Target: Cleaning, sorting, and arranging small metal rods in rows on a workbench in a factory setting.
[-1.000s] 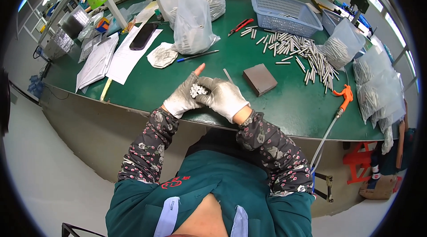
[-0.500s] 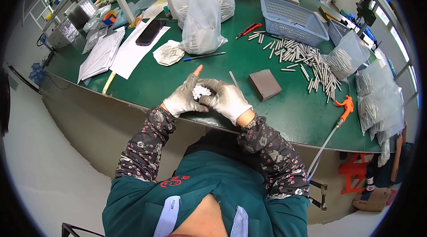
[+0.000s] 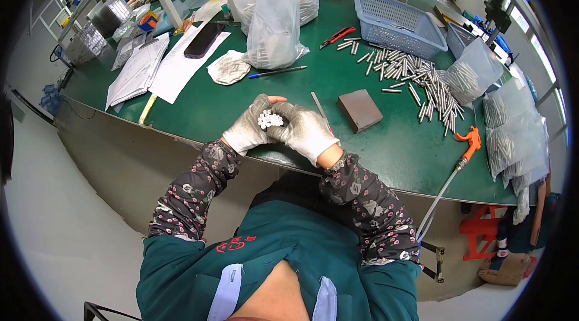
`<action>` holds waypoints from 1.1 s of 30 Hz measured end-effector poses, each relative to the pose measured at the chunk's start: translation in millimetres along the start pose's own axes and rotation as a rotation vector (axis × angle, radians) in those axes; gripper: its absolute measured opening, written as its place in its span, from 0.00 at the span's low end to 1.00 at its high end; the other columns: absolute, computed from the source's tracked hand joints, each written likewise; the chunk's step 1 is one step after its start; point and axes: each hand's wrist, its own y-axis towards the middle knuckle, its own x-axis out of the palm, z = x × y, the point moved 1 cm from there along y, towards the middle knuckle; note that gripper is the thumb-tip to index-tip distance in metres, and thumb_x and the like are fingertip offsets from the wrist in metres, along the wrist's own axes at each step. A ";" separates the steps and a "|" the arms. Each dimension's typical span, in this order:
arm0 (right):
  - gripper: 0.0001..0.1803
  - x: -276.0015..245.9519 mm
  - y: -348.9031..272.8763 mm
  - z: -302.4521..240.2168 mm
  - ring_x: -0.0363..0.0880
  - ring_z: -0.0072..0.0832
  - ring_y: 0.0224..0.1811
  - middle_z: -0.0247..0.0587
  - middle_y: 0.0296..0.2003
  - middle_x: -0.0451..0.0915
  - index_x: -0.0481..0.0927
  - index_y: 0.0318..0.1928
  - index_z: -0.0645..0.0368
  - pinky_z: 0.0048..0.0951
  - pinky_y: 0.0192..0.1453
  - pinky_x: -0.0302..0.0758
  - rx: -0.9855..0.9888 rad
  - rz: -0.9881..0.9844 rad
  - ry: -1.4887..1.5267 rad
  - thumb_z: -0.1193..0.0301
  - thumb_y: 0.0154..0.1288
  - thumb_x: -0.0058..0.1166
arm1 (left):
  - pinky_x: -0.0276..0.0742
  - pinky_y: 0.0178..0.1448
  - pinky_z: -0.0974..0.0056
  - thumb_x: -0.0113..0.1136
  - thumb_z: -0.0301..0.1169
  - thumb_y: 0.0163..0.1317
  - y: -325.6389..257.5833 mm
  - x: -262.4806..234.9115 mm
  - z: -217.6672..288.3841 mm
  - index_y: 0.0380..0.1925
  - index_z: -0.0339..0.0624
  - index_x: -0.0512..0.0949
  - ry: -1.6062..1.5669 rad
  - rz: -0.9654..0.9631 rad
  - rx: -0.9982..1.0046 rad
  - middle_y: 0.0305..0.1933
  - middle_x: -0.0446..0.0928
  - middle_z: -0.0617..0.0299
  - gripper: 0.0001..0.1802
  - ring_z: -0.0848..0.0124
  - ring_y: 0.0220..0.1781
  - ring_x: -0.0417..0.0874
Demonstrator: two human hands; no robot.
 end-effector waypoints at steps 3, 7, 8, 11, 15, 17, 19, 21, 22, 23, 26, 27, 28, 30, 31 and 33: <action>0.24 4.2 0.7 8.5 0.81 0.44 0.39 0.48 0.37 0.82 0.78 0.49 0.56 0.37 0.44 0.76 -0.106 0.084 0.054 0.57 0.54 0.60 | 0.71 0.54 0.60 0.76 0.33 0.31 1.9 0.2 -0.8 0.46 0.42 0.73 -0.094 -0.006 -0.023 0.41 0.72 0.58 0.36 0.60 0.47 0.73; 0.24 2.6 -2.8 12.9 0.82 0.40 0.36 0.46 0.35 0.82 0.78 0.49 0.57 0.35 0.43 0.76 -0.156 0.150 0.107 0.58 0.55 0.60 | 0.71 0.52 0.61 0.73 0.30 0.33 1.2 2.0 -7.5 0.40 0.44 0.74 -0.144 0.001 -0.045 0.38 0.70 0.57 0.29 0.59 0.45 0.73; 0.24 -0.9 -5.0 11.8 0.82 0.39 0.35 0.46 0.34 0.82 0.78 0.49 0.57 0.35 0.42 0.76 -0.202 0.184 0.154 0.58 0.55 0.60 | 0.71 0.52 0.61 0.73 0.30 0.33 1.2 2.6 -7.8 0.40 0.44 0.74 -0.147 0.000 -0.042 0.38 0.70 0.57 0.29 0.59 0.45 0.73; 0.23 -33.5 -18.8 7.0 0.81 0.35 0.36 0.40 0.26 0.80 0.77 0.47 0.59 0.31 0.42 0.76 -0.066 0.418 -0.101 0.60 0.53 0.60 | 0.72 0.51 0.61 0.72 0.29 0.33 -0.6 -0.1 -1.5 0.38 0.44 0.75 -0.227 -0.028 -0.120 0.38 0.68 0.57 0.26 0.59 0.44 0.72; 0.35 -73.6 -35.9 24.2 0.73 0.43 0.53 0.53 0.46 0.76 0.72 0.55 0.54 0.43 0.52 0.69 0.113 0.588 -0.947 0.50 0.48 0.60 | 0.73 0.43 0.72 0.66 0.17 0.39 -2.7 -2.3 7.4 0.38 0.40 0.72 -0.082 -0.048 -0.112 0.36 0.69 0.68 0.23 0.78 0.38 0.74; 0.41 -75.0 -44.5 39.9 0.67 0.47 0.59 0.57 0.54 0.70 0.69 0.58 0.54 0.47 0.56 0.66 0.238 0.505 -0.951 0.47 0.45 0.61 | 0.73 0.44 0.72 0.67 0.17 0.39 -0.8 -1.9 8.9 0.37 0.40 0.72 -0.093 -0.050 -0.106 0.36 0.68 0.68 0.22 0.78 0.38 0.74; 0.40 -68.8 -49.0 60.1 0.70 0.46 0.56 0.57 0.53 0.71 0.69 0.59 0.54 0.46 0.55 0.67 0.257 0.424 -1.062 0.48 0.46 0.60 | 0.73 0.44 0.72 0.67 0.18 0.39 -0.1 -1.0 10.9 0.38 0.40 0.72 -0.023 -0.031 -0.058 0.36 0.68 0.67 0.23 0.77 0.37 0.74; 0.36 -69.6 -43.7 59.2 0.73 0.46 0.53 0.58 0.53 0.72 0.73 0.56 0.55 0.44 0.54 0.69 0.251 0.452 -0.950 0.52 0.46 0.60 | 0.73 0.44 0.72 0.67 0.18 0.39 0.6 -0.5 8.6 0.38 0.40 0.72 -0.039 -0.040 -0.085 0.36 0.68 0.67 0.23 0.77 0.38 0.74; 0.32 -68.6 -40.6 52.4 0.74 0.47 0.52 0.58 0.51 0.73 0.75 0.53 0.55 0.43 0.53 0.70 0.146 0.523 -0.838 0.55 0.46 0.61 | 0.74 0.44 0.71 0.68 0.19 0.38 1.1 -0.5 6.8 0.38 0.40 0.72 -0.053 -0.047 -0.114 0.37 0.68 0.67 0.23 0.76 0.38 0.74; 0.29 -66.5 -37.9 42.6 0.75 0.48 0.51 0.57 0.50 0.75 0.78 0.50 0.56 0.41 0.53 0.71 0.042 0.591 -0.723 0.57 0.46 0.61 | 0.74 0.44 0.71 0.68 0.19 0.38 1.4 -0.9 5.8 0.38 0.40 0.72 -0.050 -0.046 -0.114 0.37 0.68 0.67 0.23 0.76 0.38 0.74; 0.20 -29.4 -37.2 -28.7 0.75 0.47 0.47 0.56 0.46 0.76 0.81 0.43 0.55 0.43 0.53 0.71 -0.412 0.434 -0.479 0.63 0.47 0.60 | 0.74 0.43 0.70 0.68 0.20 0.38 2.2 -0.1 -8.2 0.39 0.39 0.72 0.017 -0.037 -0.061 0.38 0.68 0.66 0.23 0.75 0.39 0.74; 0.20 -21.0 -39.7 -42.7 0.75 0.47 0.46 0.56 0.46 0.76 0.81 0.43 0.55 0.43 0.52 0.71 -0.506 0.309 -0.505 0.64 0.47 0.60 | 0.71 0.52 0.65 0.69 0.25 0.37 9.5 1.5 -12.9 0.39 0.43 0.73 -0.059 -0.142 -0.048 0.41 0.70 0.60 0.24 0.66 0.47 0.72; 0.19 -19.4 -33.2 -32.3 0.75 0.46 0.46 0.56 0.46 0.76 0.81 0.42 0.55 0.43 0.51 0.71 -0.464 0.392 -0.540 0.63 0.47 0.59 | 0.67 0.60 0.60 0.70 0.30 0.36 12.5 2.8 -16.6 0.39 0.47 0.74 -0.137 -0.247 -0.036 0.44 0.72 0.55 0.25 0.57 0.55 0.70; 0.19 -34.6 -14.1 -24.2 0.74 0.47 0.43 0.54 0.43 0.76 0.81 0.42 0.57 0.41 0.48 0.72 -0.227 0.577 -0.770 0.66 0.47 0.60 | 0.65 0.62 0.59 0.71 0.32 0.37 6.6 1.2 -12.8 0.42 0.46 0.73 -0.057 -0.168 -0.093 0.46 0.72 0.54 0.27 0.57 0.58 0.68; 0.18 -47.3 -5.7 -17.0 0.74 0.47 0.43 0.54 0.43 0.76 0.82 0.41 0.57 0.41 0.48 0.72 -0.205 0.650 -0.777 0.65 0.47 0.59 | 0.64 0.64 0.59 0.71 0.33 0.37 4.0 0.6 -9.4 0.44 0.45 0.72 0.021 -0.085 -0.148 0.49 0.73 0.53 0.30 0.57 0.61 0.66; 0.19 -43.1 -15.0 -33.2 0.74 0.46 0.43 0.53 0.42 0.76 0.82 0.41 0.57 0.41 0.48 0.72 -0.302 0.543 -0.672 0.65 0.46 0.59 | 0.62 0.65 0.57 0.72 0.34 0.37 0.9 -0.1 -14.9 0.46 0.45 0.71 -0.085 -0.084 -0.168 0.49 0.72 0.53 0.32 0.55 0.63 0.64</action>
